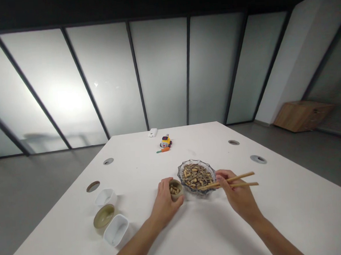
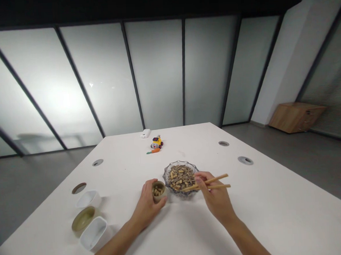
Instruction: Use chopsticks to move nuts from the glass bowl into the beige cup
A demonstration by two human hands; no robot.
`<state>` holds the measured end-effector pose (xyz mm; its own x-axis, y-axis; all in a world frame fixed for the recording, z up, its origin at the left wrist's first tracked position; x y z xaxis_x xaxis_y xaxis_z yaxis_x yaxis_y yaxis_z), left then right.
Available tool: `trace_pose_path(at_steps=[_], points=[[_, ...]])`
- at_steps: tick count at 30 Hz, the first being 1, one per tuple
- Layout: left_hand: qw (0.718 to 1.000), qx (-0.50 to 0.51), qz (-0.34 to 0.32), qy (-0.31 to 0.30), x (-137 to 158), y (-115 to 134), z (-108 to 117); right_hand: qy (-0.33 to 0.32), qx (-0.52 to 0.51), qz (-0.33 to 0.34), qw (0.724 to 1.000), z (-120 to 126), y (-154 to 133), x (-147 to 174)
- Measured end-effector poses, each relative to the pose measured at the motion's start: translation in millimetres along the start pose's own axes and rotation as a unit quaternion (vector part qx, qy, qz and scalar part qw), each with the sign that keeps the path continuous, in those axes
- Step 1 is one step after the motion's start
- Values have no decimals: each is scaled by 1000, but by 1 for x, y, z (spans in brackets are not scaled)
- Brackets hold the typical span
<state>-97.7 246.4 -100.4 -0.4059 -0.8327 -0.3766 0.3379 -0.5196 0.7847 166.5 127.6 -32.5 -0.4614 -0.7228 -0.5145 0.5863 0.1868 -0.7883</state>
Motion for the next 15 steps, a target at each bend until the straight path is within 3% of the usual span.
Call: trace_pose_path(at_steps=[4,7,11,15], points=[[1000,9,5,-11,0,0,-1,-84,-37,45,995,-15,-5,5],[1000,11,8,-10,0,1,0,-99,-55,68,991,-17,-7,6],[1000,11,8,-9,0,3,1,-24,-5,68,997,-2,-5,-2],[1000,6,9,-21,0,4,0,47,2,-29,998,16,7,-11]])
Point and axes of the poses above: each hand's wrist, its own x-axis away from the middle knuckle, its own z-axis out of the back of the hand, y = z × x, the point moved 6 cm from there along -x, towards the middle knuckle, and after that the axes turned 3 degrees about x, right-handed, at the moved point
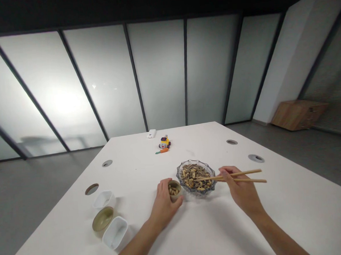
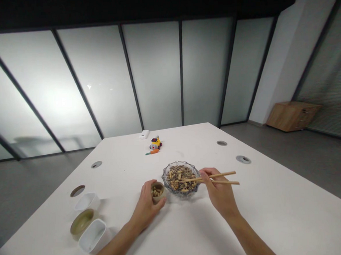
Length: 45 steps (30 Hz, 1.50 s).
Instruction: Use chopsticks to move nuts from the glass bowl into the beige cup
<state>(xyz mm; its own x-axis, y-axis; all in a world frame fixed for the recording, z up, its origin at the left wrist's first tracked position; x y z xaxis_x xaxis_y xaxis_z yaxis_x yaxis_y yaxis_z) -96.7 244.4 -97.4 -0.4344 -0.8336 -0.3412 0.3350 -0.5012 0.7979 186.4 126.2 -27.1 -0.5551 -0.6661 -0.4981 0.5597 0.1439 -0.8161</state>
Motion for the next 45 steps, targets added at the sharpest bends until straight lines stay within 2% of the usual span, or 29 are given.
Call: trace_pose_path(at_steps=[3,6,9,14,18,23,28,35,40,45], points=[[1000,-1,-2,-2,0,0,0,3,-46,-74,996,4,8,-3],[1000,0,-10,9,0,0,1,-25,-59,-99,993,2,6,-10],[1000,3,-15,10,1,1,2,-96,-57,-94,989,-10,-1,-23],[1000,-1,-19,17,1,1,2,-231,-58,-55,970,-43,-24,-50],[1000,-2,-5,8,0,2,1,-281,-53,-46,957,-64,-36,-62],[1000,-1,6,5,0,4,1,-272,-6,-13,962,-67,-35,-77],[1000,-11,-1,8,-2,3,-1,-229,28,31,973,-48,-34,-85],[1000,-17,-5,14,-3,2,-3,-190,95,87,973,-29,-50,-83],[1000,-21,-15,16,-3,3,-2,-186,102,92,973,-36,-47,-82],[1000,-19,-7,15,-4,1,-3,-235,91,81,964,-48,-43,-80]])
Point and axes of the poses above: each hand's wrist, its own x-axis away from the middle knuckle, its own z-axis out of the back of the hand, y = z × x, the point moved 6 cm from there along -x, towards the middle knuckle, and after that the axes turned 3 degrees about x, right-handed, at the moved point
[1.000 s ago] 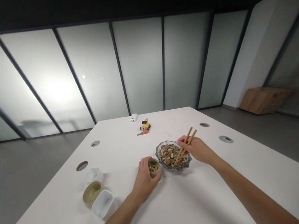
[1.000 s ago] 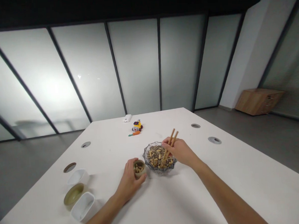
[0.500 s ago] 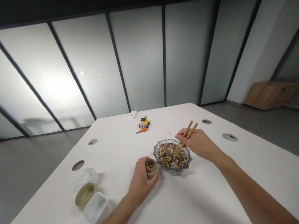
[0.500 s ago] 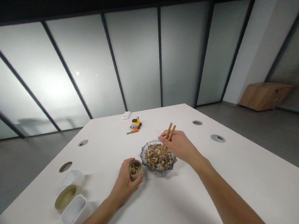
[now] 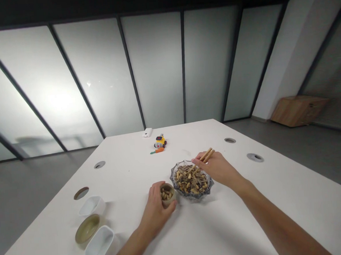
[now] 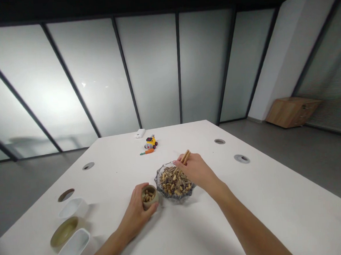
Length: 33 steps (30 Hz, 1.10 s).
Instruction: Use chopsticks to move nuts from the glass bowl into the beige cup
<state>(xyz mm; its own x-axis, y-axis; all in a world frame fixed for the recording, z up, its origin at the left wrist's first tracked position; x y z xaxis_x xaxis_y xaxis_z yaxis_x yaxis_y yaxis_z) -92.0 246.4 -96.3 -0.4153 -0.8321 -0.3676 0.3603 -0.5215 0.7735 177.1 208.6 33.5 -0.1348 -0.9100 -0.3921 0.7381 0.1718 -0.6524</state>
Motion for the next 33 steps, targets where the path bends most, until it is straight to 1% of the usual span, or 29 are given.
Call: trace_pose_path(at_steps=[3,5,9,12,15,18,21,26,29,33], points=[[1000,-1,-4,1,0,1,0,-20,-48,-3,999,-2,-1,0],[1000,-3,-10,4,0,2,0,-13,-72,-10,997,2,-1,1],[1000,-4,-11,6,0,4,1,-9,-70,-30,997,12,2,1],[1000,-2,-6,3,0,5,1,-39,-73,-43,996,11,4,2],[1000,-1,-2,1,0,6,1,-64,-70,-27,995,6,4,2],[1000,-2,-2,0,0,5,1,-25,-46,-1,999,9,1,-1],[1000,-3,-2,-1,0,3,0,8,-24,1,1000,14,1,-3],[1000,3,0,3,0,2,0,8,-42,-11,999,14,6,-2],[1000,7,3,-3,1,3,-1,7,-76,-25,997,6,13,-1],[1000,5,8,-3,1,2,-1,3,-110,-67,992,-7,22,-2]])
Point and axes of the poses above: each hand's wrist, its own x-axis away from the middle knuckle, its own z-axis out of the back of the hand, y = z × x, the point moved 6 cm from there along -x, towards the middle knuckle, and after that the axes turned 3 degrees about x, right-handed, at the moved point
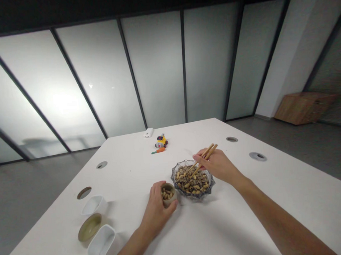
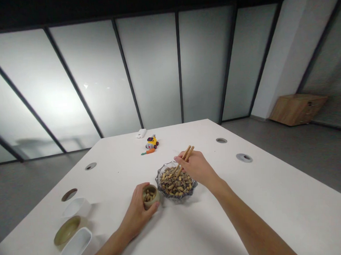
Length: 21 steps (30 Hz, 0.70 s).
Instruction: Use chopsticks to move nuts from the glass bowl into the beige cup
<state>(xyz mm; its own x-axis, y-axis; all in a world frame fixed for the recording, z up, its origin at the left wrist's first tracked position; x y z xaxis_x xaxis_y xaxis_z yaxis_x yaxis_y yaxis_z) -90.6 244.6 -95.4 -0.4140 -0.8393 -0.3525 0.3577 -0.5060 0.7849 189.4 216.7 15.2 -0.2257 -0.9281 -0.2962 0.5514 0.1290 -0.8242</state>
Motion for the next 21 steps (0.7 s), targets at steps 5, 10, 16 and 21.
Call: trace_pose_path(at_steps=[5,10,16,21], points=[[1000,1,2,-5,0,0,0,-20,-16,-45,999,-7,7,-2],[1000,-1,2,2,0,1,2,-16,-17,-39,999,-5,11,-4],[1000,-2,-11,8,0,0,2,1,-18,-28,999,-2,16,-7],[1000,-1,-9,3,0,-1,2,-6,-37,-47,998,-2,14,-6]])
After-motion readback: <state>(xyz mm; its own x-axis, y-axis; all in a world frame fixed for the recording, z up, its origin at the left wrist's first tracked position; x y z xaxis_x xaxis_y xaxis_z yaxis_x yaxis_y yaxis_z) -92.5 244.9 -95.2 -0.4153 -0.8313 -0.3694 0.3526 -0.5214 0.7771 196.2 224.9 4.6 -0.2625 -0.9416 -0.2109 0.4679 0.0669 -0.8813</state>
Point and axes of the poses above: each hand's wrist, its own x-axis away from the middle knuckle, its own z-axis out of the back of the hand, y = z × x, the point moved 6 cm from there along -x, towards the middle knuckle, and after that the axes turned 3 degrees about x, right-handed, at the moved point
